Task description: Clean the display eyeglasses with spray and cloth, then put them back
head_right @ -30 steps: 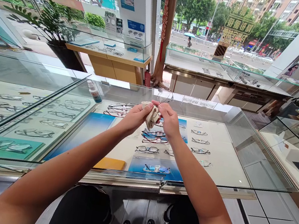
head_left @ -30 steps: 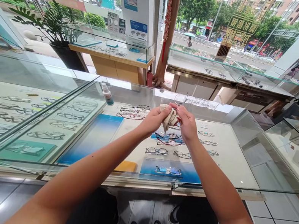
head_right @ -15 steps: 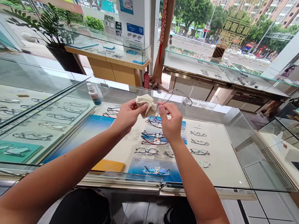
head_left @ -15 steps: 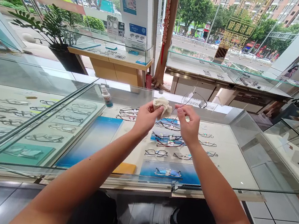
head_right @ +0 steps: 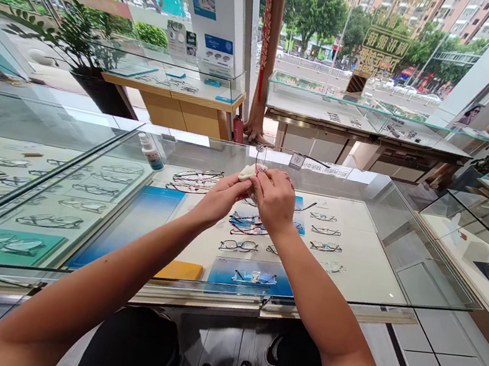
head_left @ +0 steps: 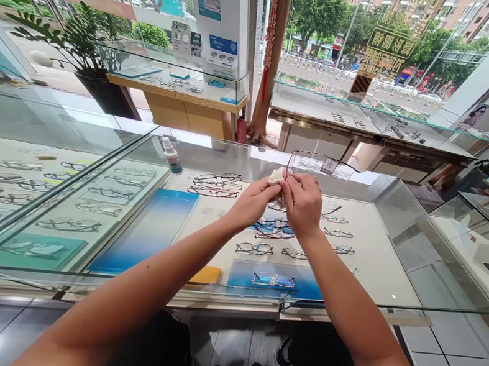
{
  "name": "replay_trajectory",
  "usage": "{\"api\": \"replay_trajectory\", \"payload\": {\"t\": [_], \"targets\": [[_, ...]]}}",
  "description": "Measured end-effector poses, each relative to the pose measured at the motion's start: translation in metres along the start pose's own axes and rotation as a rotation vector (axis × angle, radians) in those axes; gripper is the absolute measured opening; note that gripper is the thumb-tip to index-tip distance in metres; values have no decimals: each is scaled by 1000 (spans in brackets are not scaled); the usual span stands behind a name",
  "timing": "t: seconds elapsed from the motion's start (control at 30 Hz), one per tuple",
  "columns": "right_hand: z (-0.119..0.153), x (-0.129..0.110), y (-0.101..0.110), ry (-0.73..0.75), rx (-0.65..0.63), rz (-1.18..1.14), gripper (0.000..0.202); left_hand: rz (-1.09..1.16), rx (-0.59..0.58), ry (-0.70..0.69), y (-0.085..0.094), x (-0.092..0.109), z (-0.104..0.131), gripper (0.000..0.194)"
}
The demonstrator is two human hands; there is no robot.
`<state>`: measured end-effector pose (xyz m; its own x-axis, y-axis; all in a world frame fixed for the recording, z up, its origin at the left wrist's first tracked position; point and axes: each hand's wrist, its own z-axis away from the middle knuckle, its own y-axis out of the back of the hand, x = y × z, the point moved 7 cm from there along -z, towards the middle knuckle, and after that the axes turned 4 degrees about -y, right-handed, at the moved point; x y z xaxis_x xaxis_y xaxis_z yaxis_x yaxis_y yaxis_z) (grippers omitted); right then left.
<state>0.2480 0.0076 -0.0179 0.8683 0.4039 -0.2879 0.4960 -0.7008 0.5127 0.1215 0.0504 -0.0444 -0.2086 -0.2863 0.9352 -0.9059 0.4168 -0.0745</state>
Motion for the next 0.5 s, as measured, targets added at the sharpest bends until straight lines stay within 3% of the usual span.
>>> {"api": "replay_trajectory", "payload": {"t": [0.13, 0.33, 0.4, 0.5], "targets": [[-1, 6, 0, -37, -3, -24, 48, -16, -98, 23, -6, 1, 1, 29], [-7, 18, 17, -97, 151, -69, 47, -210, -270, -7, -20, -1, 8, 28], [-10, 20, 22, -93, 163, -110, 47, -213, -228, -4, -17, -3, 6, 29], [-13, 19, 26, -83, 147, -160, 45, -163, -56, 10, 3, -8, -1, 35]]}}
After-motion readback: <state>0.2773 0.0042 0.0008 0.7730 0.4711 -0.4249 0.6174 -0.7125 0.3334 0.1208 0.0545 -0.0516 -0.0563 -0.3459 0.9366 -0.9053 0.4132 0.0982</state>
